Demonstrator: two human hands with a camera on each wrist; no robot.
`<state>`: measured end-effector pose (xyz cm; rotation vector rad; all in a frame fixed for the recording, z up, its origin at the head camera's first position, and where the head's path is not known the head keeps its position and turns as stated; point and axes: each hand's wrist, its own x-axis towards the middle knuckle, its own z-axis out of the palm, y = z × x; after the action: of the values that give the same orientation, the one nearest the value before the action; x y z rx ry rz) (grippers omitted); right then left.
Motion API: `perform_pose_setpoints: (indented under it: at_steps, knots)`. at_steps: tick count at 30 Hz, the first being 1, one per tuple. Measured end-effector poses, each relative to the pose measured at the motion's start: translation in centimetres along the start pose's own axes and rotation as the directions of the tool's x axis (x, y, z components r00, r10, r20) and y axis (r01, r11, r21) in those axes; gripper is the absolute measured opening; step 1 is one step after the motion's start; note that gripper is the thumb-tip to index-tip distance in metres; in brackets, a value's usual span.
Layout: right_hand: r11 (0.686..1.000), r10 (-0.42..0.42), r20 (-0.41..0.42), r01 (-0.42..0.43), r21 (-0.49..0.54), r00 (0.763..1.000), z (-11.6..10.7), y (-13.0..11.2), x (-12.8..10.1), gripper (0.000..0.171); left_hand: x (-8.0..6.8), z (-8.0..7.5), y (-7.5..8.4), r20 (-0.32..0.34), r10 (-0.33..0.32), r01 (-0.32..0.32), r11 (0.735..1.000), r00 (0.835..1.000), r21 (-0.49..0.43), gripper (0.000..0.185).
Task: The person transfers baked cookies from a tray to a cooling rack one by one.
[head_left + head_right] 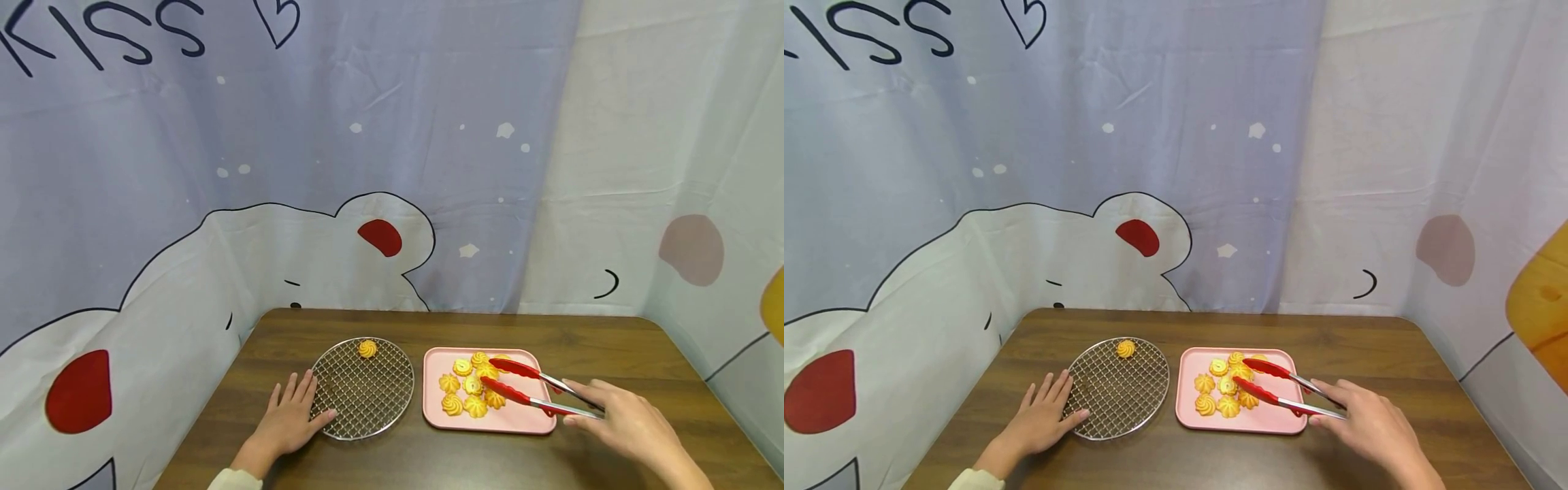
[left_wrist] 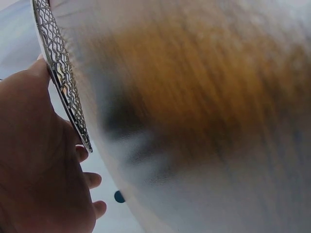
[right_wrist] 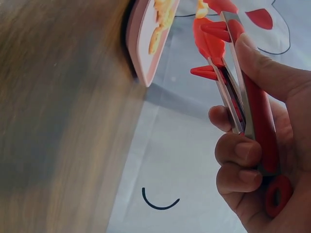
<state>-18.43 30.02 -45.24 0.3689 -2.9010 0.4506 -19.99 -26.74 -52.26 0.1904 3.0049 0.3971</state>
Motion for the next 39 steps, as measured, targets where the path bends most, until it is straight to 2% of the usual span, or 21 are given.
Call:
perform_pose_setpoints:
  at_steps: [7, 20, 28, 39]
  knots:
    - [0.999, -0.036, -0.027, 0.036, -0.003, 0.999, 0.3, -1.1, 0.9, 0.063, 0.0, 0.1, 0.0, -0.008, 0.001, -0.001, 1.0, 1.0, 0.009, 0.093]
    - [0.996, -0.082, -0.027, 0.082, 0.028, 0.996, 0.9, -3.2, 2.6, 0.057, -0.1, -0.1, 0.2, -0.003, -0.003, 0.003, 1.0, 1.0, 0.012, 0.092]
    - [0.994, -0.093, -0.012, 0.094, 0.048, 0.996, 1.4, -4.5, 3.9, 0.054, 0.0, 0.1, 0.1, -0.007, -0.001, 0.001, 1.0, 1.0, 0.018, 0.092]
    - [0.985, -0.154, 0.004, 0.154, 0.073, 0.988, 2.3, -6.1, 5.5, 0.055, 0.0, 0.3, 0.1, -0.008, -0.007, 0.008, 1.0, 1.0, 0.015, 0.092]
